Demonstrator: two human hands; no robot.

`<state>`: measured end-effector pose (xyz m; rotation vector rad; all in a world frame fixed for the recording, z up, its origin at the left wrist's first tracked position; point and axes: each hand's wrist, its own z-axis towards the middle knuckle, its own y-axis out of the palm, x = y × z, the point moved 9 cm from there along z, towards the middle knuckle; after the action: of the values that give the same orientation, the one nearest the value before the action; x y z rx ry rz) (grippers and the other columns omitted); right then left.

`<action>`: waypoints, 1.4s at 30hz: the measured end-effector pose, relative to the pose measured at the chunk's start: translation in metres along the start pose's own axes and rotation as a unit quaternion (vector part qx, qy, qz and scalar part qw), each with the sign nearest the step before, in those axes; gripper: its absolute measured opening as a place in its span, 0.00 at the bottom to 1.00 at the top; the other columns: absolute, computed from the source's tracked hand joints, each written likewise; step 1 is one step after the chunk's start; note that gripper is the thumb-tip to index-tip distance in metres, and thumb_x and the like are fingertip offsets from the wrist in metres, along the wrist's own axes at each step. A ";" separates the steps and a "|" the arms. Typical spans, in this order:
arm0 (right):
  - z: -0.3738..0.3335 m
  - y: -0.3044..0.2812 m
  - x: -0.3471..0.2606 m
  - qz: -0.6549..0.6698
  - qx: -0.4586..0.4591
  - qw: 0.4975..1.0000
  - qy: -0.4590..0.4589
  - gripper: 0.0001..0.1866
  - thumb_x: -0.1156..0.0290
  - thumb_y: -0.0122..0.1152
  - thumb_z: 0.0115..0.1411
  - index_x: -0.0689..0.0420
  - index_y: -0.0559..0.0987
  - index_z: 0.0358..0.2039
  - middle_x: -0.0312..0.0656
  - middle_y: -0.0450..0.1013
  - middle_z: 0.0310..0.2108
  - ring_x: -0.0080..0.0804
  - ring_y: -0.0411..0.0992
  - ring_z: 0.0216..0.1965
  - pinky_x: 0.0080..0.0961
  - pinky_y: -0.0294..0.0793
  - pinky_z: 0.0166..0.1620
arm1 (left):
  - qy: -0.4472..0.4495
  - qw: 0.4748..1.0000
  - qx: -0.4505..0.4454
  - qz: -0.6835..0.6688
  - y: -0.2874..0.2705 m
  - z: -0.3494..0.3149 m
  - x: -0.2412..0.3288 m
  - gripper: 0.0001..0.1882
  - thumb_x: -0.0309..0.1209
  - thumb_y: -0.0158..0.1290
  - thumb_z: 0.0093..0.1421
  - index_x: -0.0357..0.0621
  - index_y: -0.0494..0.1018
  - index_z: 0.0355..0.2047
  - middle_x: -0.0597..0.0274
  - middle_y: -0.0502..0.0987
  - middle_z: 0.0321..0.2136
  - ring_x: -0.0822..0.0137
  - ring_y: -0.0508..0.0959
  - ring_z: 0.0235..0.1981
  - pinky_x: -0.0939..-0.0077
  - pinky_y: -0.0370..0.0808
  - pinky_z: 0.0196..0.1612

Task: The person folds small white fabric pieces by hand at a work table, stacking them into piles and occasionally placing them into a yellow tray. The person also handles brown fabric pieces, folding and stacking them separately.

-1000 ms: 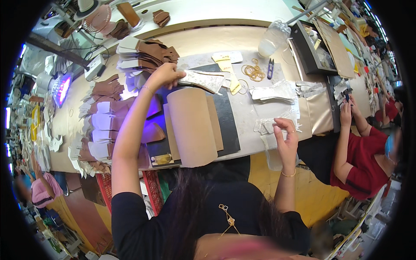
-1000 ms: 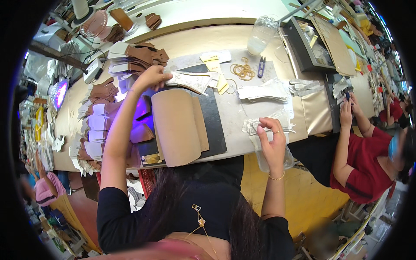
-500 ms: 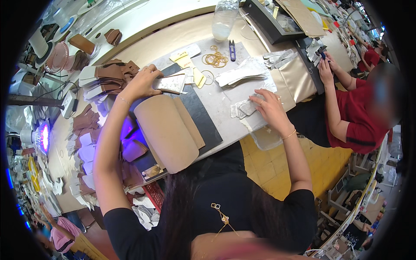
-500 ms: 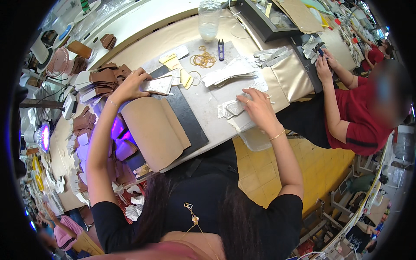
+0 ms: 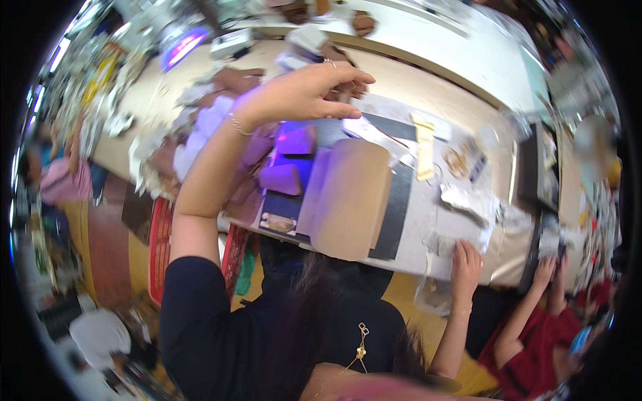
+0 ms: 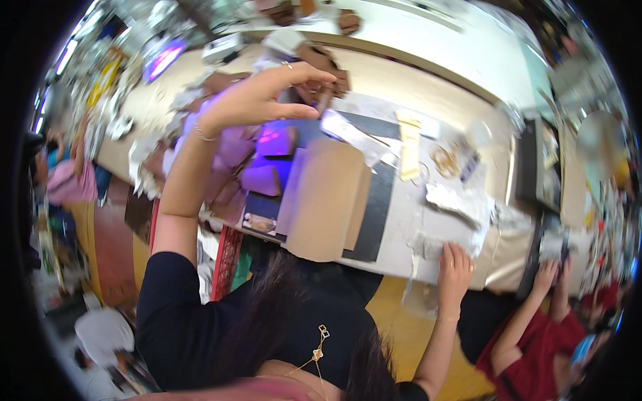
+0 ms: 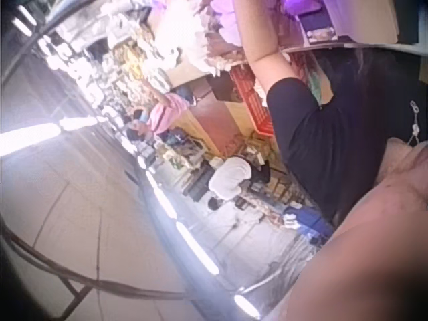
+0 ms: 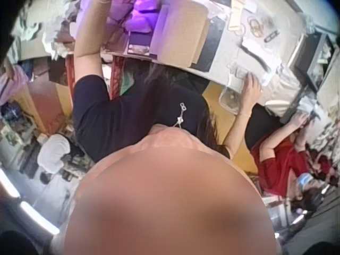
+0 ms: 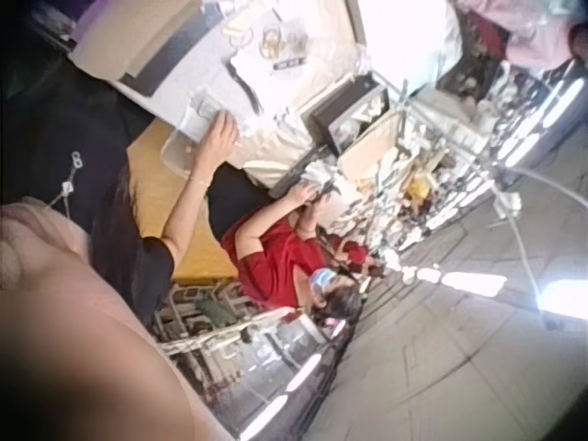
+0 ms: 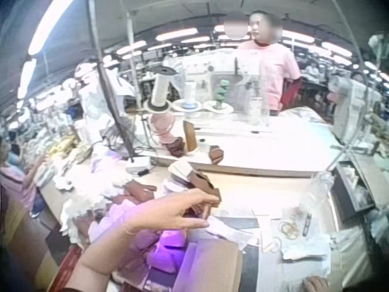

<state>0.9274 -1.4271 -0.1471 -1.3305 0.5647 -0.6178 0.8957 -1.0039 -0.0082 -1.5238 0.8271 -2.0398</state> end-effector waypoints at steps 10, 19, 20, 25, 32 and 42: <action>0.012 -0.004 0.002 0.093 0.006 0.993 -0.074 0.21 0.81 0.65 0.44 0.57 0.76 0.42 0.44 0.74 0.39 0.43 0.73 0.42 0.36 0.72 0.46 | -0.445 0.843 0.104 0.284 -0.086 -0.213 -0.127 0.23 0.42 0.58 0.53 0.38 0.73 0.43 0.46 0.75 0.41 0.53 0.75 0.41 0.64 0.72 0.45; 0.010 -0.016 -0.004 0.099 0.044 0.991 -0.076 0.16 0.79 0.65 0.44 0.58 0.76 0.37 0.44 0.74 0.37 0.44 0.73 0.40 0.35 0.74 0.42 | -0.413 0.782 0.181 0.431 -0.057 -0.223 -0.124 0.19 0.32 0.63 0.44 0.37 0.74 0.35 0.46 0.71 0.40 0.48 0.73 0.42 0.58 0.72 0.44; 0.011 -0.015 -0.003 0.097 0.041 0.992 -0.070 0.16 0.78 0.66 0.44 0.57 0.76 0.36 0.44 0.74 0.37 0.44 0.73 0.40 0.35 0.74 0.42 | -0.404 0.785 0.183 0.433 -0.056 -0.219 -0.123 0.16 0.31 0.62 0.45 0.37 0.74 0.34 0.46 0.72 0.39 0.49 0.74 0.41 0.58 0.72 0.43; 0.013 -0.015 -0.006 0.068 0.028 0.994 -0.086 0.11 0.78 0.63 0.44 0.56 0.71 0.27 0.42 0.72 0.32 0.40 0.70 0.38 0.36 0.70 0.41 | -0.353 0.797 0.216 0.441 -0.057 -0.216 -0.129 0.07 0.25 0.54 0.46 0.38 0.73 0.27 0.50 0.75 0.31 0.51 0.76 0.34 0.60 0.74 0.39; 0.021 -0.002 -0.013 -0.017 -0.090 0.993 -0.079 0.07 0.74 0.60 0.47 0.55 0.69 0.23 0.41 0.70 0.25 0.37 0.69 0.32 0.37 0.65 0.40 | -0.361 0.815 0.142 0.431 -0.050 -0.212 -0.137 0.06 0.30 0.52 0.49 0.40 0.74 0.25 0.48 0.74 0.27 0.49 0.75 0.33 0.57 0.73 0.38; 0.032 0.009 0.029 0.231 -0.307 0.917 0.103 0.13 0.70 0.65 0.51 0.59 0.70 0.31 0.47 0.75 0.27 0.39 0.74 0.28 0.30 0.71 0.34 | -0.416 0.903 0.021 0.108 -0.034 -0.200 -0.116 0.20 0.44 0.57 0.49 0.38 0.77 0.33 0.46 0.78 0.28 0.56 0.79 0.33 0.67 0.74 0.36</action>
<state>0.9714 -1.4235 -0.1522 -1.6403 1.2812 -0.1822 0.7358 -0.8629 -0.1051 -1.9297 0.5504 -1.0513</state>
